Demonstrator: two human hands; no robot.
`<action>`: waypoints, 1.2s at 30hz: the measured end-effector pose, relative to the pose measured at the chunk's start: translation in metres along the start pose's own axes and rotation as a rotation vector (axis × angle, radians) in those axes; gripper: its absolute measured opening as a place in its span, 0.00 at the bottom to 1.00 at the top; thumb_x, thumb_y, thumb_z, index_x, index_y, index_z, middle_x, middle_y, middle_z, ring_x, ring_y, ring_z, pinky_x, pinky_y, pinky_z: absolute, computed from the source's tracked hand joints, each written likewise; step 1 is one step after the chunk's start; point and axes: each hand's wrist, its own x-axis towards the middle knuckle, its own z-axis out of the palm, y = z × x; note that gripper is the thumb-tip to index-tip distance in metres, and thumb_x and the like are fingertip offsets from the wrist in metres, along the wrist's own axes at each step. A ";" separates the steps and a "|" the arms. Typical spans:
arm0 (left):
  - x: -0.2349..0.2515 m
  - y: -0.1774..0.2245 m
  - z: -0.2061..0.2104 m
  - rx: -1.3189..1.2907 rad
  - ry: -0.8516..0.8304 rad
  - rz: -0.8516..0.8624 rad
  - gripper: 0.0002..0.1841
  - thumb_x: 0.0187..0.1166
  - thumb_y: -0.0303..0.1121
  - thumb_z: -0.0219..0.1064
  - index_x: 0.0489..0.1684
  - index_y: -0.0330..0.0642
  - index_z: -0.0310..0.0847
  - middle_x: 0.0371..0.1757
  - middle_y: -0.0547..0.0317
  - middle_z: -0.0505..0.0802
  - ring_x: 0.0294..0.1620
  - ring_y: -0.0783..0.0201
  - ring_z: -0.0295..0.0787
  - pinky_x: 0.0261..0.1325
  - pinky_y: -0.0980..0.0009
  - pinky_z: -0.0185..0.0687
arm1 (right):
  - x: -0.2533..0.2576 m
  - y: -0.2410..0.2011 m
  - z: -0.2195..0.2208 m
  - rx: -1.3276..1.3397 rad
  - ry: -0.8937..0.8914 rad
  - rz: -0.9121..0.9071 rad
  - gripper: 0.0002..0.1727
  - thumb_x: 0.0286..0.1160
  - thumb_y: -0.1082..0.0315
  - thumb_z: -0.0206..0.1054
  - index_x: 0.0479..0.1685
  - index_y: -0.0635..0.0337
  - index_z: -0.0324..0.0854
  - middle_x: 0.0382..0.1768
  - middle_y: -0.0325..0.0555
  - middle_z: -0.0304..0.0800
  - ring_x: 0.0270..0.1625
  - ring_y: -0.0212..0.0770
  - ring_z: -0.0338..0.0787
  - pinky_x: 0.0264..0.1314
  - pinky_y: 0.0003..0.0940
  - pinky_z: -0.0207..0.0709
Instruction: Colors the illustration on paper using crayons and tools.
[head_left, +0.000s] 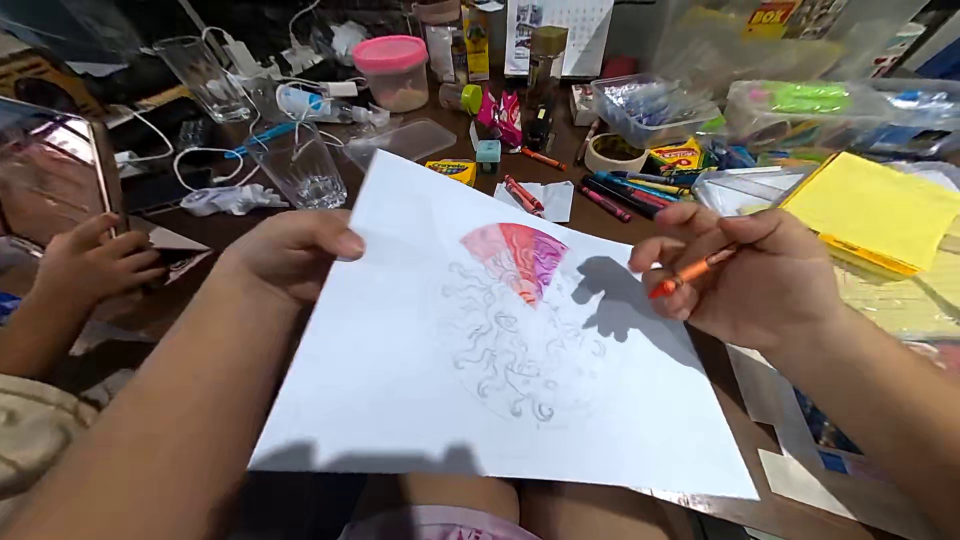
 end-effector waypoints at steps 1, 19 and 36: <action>0.010 0.005 -0.001 0.107 0.040 -0.093 0.09 0.76 0.44 0.65 0.40 0.64 0.94 0.35 0.71 0.98 0.32 0.80 0.92 0.33 0.80 0.89 | 0.000 0.001 -0.003 -0.001 -0.027 0.070 0.26 0.89 0.51 0.35 0.58 0.38 0.84 0.46 0.45 0.98 0.29 0.33 0.94 0.28 0.22 0.85; -0.077 -0.064 0.089 1.366 0.789 -0.330 0.68 0.52 0.64 0.74 0.94 0.31 0.40 0.78 0.17 0.71 0.71 0.16 0.71 0.64 0.20 0.65 | 0.020 0.013 -0.004 -0.133 0.625 -0.051 0.28 0.97 0.52 0.28 0.41 0.45 0.75 0.18 0.29 0.82 0.20 0.26 0.84 0.26 0.21 0.81; 0.016 -0.047 0.110 1.250 1.202 -0.616 0.66 0.63 0.47 0.84 0.96 0.42 0.27 0.54 0.18 0.84 0.58 0.19 0.81 0.54 0.26 0.75 | 0.014 0.024 -0.012 -0.442 0.410 -0.068 0.13 0.94 0.61 0.44 0.50 0.51 0.75 0.25 0.31 0.84 0.26 0.28 0.87 0.31 0.24 0.86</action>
